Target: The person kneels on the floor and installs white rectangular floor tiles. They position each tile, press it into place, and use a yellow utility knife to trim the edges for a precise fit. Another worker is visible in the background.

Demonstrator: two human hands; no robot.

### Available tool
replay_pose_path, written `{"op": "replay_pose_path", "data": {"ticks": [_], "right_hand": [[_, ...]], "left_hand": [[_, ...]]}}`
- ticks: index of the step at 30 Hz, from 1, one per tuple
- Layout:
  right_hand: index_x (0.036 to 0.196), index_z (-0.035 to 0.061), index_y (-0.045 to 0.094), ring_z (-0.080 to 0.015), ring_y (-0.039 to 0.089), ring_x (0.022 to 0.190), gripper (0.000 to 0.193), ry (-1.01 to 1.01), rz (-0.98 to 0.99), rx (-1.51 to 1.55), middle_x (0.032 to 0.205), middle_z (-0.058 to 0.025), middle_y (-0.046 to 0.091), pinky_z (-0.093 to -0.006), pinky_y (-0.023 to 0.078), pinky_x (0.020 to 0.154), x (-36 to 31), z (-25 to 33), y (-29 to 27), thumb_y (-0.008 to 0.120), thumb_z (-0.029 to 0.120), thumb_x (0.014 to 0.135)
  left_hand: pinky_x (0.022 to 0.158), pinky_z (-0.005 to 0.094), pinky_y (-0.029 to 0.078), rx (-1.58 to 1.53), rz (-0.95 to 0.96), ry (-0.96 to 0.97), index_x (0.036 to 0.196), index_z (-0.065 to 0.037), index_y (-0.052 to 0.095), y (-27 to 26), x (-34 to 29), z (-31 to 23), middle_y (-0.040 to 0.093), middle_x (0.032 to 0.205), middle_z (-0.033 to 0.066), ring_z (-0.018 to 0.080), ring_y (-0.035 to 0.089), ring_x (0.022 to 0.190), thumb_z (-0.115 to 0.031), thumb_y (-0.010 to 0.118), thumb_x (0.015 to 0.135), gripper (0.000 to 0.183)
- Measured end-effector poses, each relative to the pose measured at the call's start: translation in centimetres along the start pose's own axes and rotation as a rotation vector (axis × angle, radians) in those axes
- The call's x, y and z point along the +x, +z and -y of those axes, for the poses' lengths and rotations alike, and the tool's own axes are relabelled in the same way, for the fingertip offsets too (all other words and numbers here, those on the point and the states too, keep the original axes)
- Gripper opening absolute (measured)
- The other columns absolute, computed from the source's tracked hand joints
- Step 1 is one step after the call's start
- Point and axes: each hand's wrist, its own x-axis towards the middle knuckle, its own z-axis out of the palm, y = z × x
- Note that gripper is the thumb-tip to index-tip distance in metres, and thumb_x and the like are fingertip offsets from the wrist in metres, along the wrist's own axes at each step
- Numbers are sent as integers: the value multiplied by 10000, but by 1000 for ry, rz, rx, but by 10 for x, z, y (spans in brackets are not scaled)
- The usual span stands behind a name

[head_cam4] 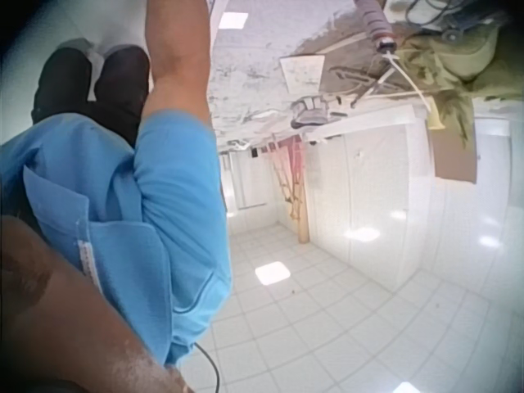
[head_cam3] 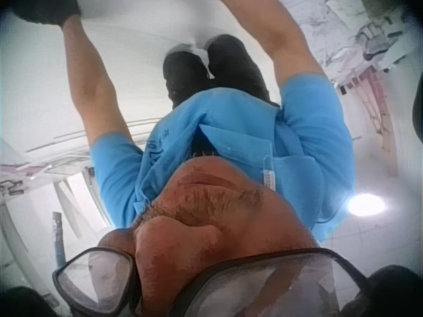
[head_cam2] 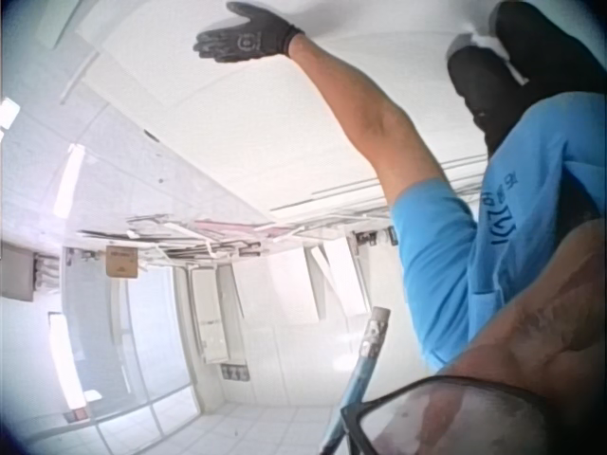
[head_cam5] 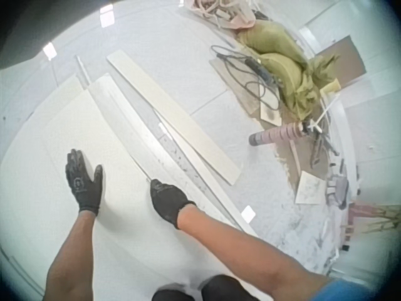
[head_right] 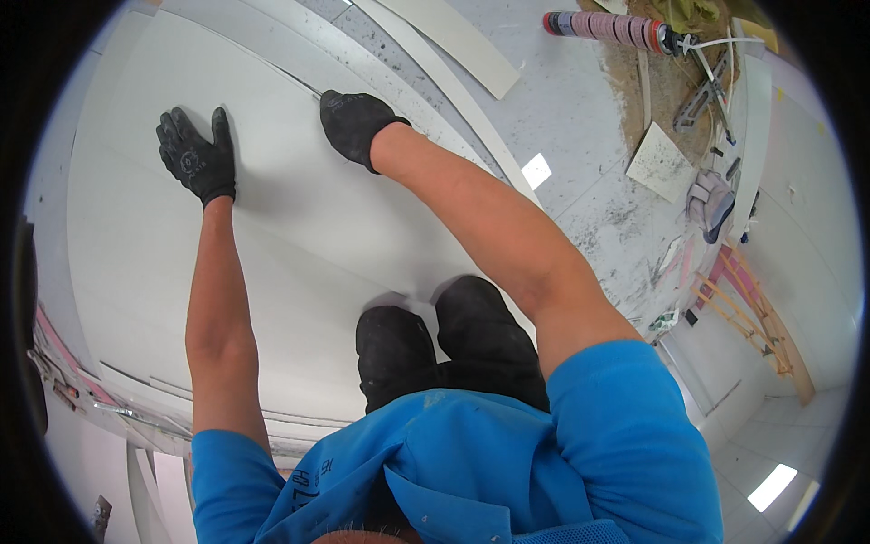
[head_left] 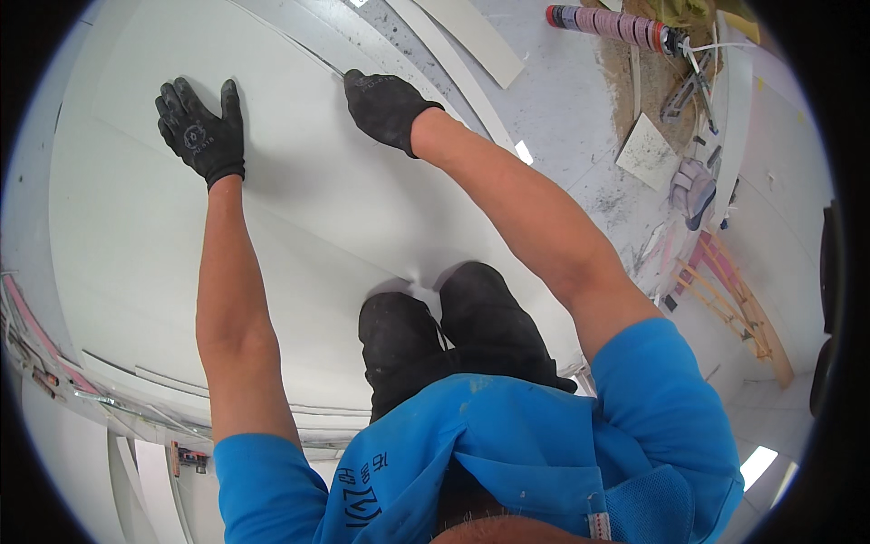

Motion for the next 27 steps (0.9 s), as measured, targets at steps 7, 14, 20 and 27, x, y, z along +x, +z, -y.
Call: {"op": "replay_pose_path", "data": {"ticks": [7, 14, 20, 27], "right_hand": [[1026, -55, 521, -426, 673, 831, 215, -2, 0, 31, 893, -278, 671, -498, 530, 739, -3, -4, 4, 388, 91, 940], [1026, -45, 505, -439, 655, 853, 237, 25, -5, 84, 912, -271, 666, -514, 513, 756, -10, -9, 10, 344, 116, 960], [1055, -50, 460, -399, 622, 729, 178, -33, -36, 34, 782, -227, 623, -486, 496, 672, -17, -19, 17, 410, 79, 943], [1026, -33, 494, -445, 643, 877, 226, 60, 38, 90, 950, -268, 663, -518, 501, 764, -25, -15, 12, 340, 124, 973]], "left_hand": [[1168, 480, 263, 4, -5, 6, 1431, -47, 483, 1, 0, 0, 439, 1506, 167, 339, 373, 1416, -643, 536, 912, 792], [1166, 481, 267, -3, -16, 5, 1432, -53, 482, 2, 0, 1, 440, 1505, 168, 339, 382, 1411, -649, 534, 913, 792], [1163, 486, 272, -15, -26, 14, 1433, -52, 478, 2, 0, 0, 444, 1500, 166, 341, 379, 1412, -645, 533, 918, 788], [1172, 487, 259, -8, 8, 4, 1438, -51, 472, 2, 1, 2, 435, 1507, 164, 338, 354, 1428, -651, 535, 911, 801]]}}
